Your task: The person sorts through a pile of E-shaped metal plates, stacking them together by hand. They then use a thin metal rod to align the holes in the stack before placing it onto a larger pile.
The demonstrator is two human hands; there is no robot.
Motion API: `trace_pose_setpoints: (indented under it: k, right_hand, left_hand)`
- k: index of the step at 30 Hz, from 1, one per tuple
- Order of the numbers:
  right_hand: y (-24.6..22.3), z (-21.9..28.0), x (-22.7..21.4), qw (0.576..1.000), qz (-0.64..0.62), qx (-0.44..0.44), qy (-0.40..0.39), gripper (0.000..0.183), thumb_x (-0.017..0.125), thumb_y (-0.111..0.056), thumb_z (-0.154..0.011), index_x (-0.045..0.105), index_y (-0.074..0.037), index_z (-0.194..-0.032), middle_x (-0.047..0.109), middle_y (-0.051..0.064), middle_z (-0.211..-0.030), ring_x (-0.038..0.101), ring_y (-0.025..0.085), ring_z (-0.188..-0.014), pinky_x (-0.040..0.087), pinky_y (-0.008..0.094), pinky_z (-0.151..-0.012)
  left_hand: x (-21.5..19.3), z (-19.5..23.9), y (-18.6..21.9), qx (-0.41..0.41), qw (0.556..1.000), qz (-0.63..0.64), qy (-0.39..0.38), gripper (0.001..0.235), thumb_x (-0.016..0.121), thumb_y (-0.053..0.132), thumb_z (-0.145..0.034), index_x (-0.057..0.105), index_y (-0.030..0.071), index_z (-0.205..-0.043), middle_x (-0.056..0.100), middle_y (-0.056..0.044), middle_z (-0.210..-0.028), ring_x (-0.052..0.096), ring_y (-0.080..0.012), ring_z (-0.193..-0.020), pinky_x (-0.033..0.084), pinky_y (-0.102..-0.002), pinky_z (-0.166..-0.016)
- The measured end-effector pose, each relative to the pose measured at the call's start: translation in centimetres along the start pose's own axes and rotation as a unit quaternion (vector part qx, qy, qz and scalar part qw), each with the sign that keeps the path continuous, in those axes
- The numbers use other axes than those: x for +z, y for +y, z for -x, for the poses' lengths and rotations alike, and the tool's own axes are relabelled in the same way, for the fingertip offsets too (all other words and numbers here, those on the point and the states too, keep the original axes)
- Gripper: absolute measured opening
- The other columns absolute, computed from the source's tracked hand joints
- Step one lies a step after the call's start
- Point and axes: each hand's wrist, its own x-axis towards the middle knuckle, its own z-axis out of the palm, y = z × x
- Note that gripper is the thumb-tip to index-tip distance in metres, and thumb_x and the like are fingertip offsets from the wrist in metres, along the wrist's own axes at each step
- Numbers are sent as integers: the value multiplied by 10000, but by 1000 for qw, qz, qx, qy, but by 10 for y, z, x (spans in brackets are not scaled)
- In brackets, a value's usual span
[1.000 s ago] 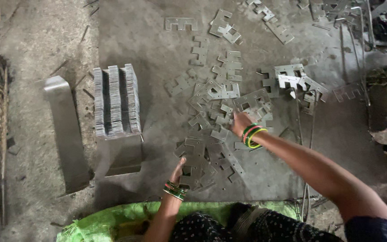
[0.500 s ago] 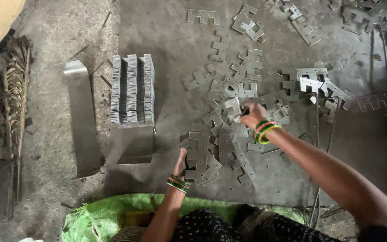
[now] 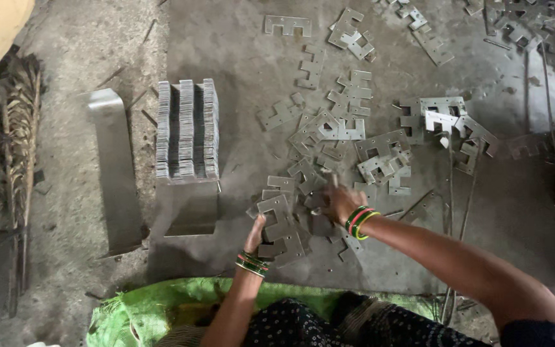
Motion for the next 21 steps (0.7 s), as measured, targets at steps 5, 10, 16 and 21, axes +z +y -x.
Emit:
trace_pose_setpoints:
  k: [5, 10, 16, 21]
  right_hand:
    - [18, 3, -17, 989, -100, 84, 70, 797, 627, -76, -897, 252, -68, -1601, 639, 259, -1267, 682, 441, -1108, 567, 541, -883]
    - [26, 15, -19, 980, -155, 111, 51, 935, 863, -205, -751, 302, -57, -1484, 479, 300, -1429, 567, 503, -1223, 511, 543, -999]
    - [46, 10, 5, 965, -186, 53, 177, 1144, 941, -149, -593, 269, 62, -1495, 454, 383, -1364, 592, 511, -1100, 530, 507, -898]
    - [40, 5, -34, 958, -271, 66, 62, 470, 816, -243, -771, 733, -63, -1197, 772, 170, -1064, 756, 292, -918, 596, 414, -859]
  left_hand:
    - [26, 16, 6, 40, 999, 7, -29, 501, 651, 490, -946, 612, 139, -1302, 706, -56, -1116, 705, -222, -937, 605, -412, -795]
    - [43, 23, 8, 39, 998, 32, -44, 517, 635, 529, -956, 619, 127, -1283, 708, -67, -1067, 707, -223, -879, 608, -401, -742]
    - [42, 23, 6, 24, 1000, -7, -5, 490, 657, 500, -910, 623, 167, -1267, 715, -49, -1066, 713, -215, -888, 607, -401, -751]
    - [48, 33, 5, -20, 1000, 16, 12, 493, 730, 438, -895, 622, 146, -1278, 703, -67, -1106, 710, -227, -931, 614, -412, -772]
